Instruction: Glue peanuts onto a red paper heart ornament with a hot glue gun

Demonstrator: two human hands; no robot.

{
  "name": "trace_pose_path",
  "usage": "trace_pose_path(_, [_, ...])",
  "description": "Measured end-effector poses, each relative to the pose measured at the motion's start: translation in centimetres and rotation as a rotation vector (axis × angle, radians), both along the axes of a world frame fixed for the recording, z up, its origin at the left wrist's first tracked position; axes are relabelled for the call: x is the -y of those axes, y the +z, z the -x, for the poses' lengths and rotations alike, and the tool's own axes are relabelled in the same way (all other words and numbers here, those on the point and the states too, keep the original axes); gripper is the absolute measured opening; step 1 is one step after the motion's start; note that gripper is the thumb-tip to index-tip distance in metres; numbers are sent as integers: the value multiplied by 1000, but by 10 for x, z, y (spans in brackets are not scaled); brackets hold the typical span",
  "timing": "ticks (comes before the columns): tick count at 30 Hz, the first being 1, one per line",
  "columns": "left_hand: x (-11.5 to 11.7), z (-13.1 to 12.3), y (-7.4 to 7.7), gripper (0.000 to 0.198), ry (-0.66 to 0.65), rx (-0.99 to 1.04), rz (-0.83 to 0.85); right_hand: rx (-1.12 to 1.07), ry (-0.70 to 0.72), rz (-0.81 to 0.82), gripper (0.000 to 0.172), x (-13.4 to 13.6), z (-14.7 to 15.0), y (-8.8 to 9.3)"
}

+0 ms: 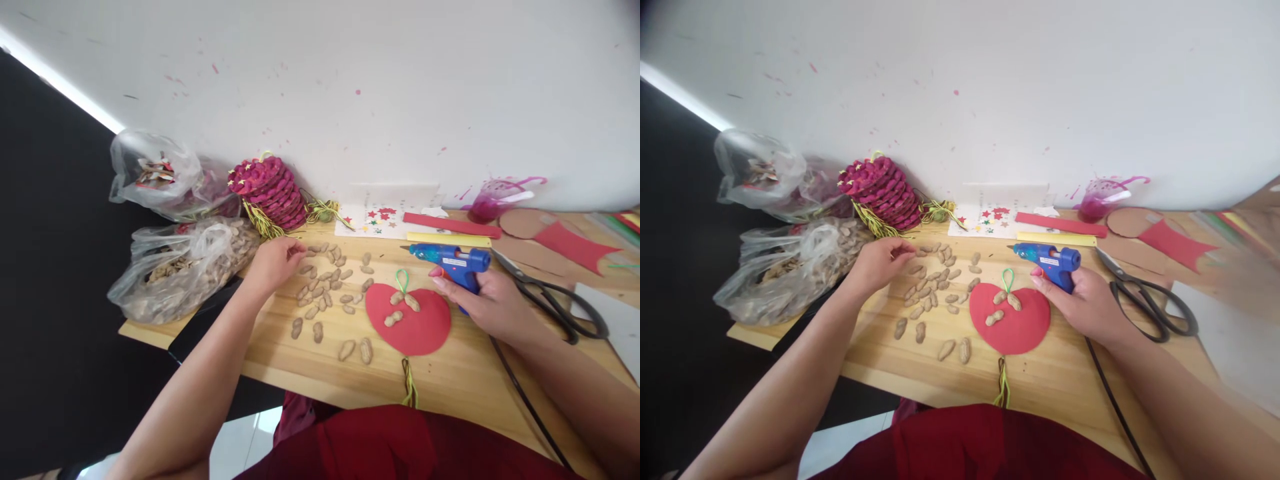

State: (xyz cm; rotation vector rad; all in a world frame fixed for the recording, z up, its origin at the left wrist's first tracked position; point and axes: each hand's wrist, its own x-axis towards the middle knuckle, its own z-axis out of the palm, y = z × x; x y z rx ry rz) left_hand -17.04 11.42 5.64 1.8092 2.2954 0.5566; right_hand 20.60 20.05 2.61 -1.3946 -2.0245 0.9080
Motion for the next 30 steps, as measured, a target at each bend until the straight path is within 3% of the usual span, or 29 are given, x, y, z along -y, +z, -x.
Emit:
trace_pose_path(6, [-34, -1, -5, 24, -26, -36, 37, -1, -5, 20, 45, -1, -2, -4])
trace_pose_path(11, [-39, 3, -8, 17, 4, -70, 80, -17, 5, 31, 44, 0, -2, 0])
trace_pose_path(17, [-10, 18, -3, 16, 131, -107, 111, 3, 14, 36, 49, 0, -3, 0])
trace_pose_path(24, [37, 30, 9, 27, 106, -44, 158, -29, -13, 23, 42, -5, -5, -12])
trace_pose_path(30, [47, 25, 5, 20, 157, 45, 81, -28, -48, 47, 44, -6, -6, -11])
